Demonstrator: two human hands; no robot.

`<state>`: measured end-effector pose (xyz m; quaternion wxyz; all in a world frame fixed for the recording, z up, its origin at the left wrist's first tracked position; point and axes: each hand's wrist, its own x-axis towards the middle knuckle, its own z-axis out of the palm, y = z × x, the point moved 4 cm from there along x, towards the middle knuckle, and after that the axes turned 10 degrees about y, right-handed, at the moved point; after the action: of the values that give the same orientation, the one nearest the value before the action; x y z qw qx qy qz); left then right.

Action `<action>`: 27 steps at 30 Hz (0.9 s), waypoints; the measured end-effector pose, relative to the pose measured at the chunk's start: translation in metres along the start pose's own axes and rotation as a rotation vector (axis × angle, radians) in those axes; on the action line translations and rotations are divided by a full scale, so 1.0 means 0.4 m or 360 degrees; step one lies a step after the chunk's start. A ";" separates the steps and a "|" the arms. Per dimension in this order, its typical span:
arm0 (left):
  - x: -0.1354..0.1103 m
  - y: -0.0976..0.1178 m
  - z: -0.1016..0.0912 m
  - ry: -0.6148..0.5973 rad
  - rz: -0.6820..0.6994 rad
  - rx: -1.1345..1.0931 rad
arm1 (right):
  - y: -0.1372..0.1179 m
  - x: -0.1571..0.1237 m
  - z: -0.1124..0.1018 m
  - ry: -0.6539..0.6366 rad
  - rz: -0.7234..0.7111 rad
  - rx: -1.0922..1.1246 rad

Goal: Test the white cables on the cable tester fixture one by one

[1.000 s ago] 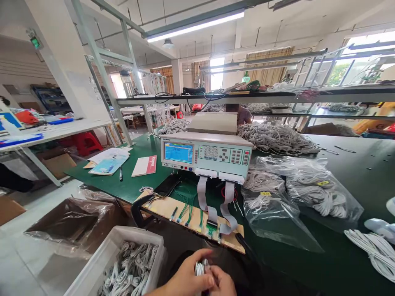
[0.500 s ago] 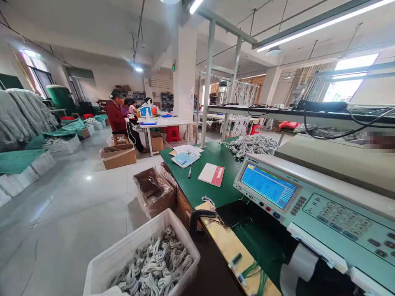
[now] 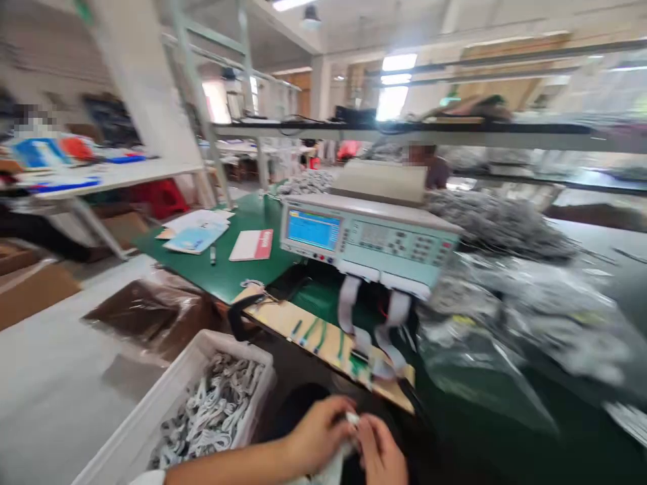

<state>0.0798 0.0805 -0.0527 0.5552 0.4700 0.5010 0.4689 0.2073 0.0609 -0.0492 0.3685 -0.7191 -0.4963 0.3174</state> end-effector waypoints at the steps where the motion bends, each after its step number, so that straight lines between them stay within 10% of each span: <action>1: 0.002 -0.005 0.005 0.0027 -0.0045 -0.0028 | -0.012 -0.021 -0.013 -0.0032 -0.0043 0.0104; 8: 0.013 -0.038 0.052 0.0012 -0.0405 -0.0455 | -0.051 -0.017 -0.034 -0.0028 -0.0090 0.0418; 27: 0.045 0.022 -0.008 -0.0202 -0.0679 -0.0386 | -0.051 0.046 -0.022 -0.0102 0.0055 0.0668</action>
<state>0.0774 0.0995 -0.0462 0.7243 0.3120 0.4931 0.3673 0.2105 0.0814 -0.0289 0.4886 -0.6246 -0.4183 0.4429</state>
